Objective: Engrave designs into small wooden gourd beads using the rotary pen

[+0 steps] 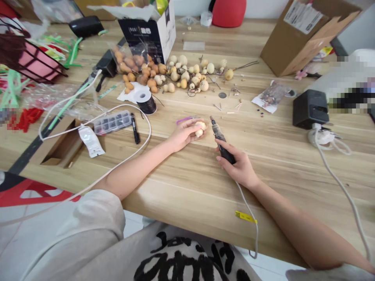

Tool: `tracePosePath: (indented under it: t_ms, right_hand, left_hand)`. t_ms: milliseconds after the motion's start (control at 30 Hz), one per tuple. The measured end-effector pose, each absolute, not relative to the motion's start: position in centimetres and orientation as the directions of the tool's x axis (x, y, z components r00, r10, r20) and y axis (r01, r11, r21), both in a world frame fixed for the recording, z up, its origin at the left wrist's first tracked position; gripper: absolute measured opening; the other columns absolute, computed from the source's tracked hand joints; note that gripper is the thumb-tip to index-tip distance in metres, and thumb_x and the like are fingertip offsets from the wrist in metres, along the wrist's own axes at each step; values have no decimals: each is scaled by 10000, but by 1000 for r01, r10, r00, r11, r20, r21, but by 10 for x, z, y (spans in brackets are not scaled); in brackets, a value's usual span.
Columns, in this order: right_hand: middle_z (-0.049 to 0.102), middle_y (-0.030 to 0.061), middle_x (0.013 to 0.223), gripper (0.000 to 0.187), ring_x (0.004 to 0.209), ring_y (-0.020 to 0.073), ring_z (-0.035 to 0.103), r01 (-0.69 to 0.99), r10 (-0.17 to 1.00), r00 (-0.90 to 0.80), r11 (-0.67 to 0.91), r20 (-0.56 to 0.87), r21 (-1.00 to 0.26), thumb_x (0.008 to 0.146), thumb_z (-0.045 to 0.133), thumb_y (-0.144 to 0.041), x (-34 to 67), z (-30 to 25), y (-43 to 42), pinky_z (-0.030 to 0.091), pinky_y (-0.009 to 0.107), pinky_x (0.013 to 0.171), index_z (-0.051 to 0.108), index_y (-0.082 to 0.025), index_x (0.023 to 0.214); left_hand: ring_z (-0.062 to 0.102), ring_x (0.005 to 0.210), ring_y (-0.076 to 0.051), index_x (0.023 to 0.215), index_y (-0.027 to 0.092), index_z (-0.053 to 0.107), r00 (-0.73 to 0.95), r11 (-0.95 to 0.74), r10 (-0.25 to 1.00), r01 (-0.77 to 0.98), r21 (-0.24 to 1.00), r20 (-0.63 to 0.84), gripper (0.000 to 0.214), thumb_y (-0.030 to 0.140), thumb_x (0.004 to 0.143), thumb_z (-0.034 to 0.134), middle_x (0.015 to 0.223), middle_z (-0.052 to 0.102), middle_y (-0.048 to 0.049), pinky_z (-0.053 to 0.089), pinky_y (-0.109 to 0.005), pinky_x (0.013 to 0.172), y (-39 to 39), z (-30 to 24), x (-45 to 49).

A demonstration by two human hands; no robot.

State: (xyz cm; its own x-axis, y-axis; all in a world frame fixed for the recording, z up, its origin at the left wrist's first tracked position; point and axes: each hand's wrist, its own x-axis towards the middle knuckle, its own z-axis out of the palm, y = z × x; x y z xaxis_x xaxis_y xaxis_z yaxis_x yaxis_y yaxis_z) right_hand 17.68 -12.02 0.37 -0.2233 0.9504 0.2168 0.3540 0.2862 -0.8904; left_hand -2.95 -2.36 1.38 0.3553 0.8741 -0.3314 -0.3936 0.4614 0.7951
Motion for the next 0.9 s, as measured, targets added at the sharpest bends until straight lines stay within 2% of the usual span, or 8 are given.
tracePosePath:
  t_ms: [267,733,900]
  right_hand:
    - [754,71,1019,510,908,216,708,378,946,-204,315,254,-871,818,637,-190,177,0,-119,566,397,888,644,-224,1326]
    - [750,81,1070,530,968,224,701,391,945,-219,313,242,-866,829,628,-208,177,2,-120,552,408,934,624,-228,1359]
    - [746,79,1072,556,972,222,698,385,943,-224,317,245,-867,822,635,-203,177,1,-121,549,401,931,614,-226,1376]
  left_hand:
    - [700,803,-110,1017,132,670,353,452,878,-390,802,-323,313,179,736,799,885,751,-46,554,-264,787,-24,13,-30]
    - [697,810,-109,1013,132,669,356,456,876,-385,802,-327,278,178,763,781,906,741,-47,556,-309,871,-25,15,-30]
    - [692,819,-113,1008,131,679,352,458,876,-389,799,-331,279,174,756,790,902,745,-53,554,-301,858,-25,15,-30]
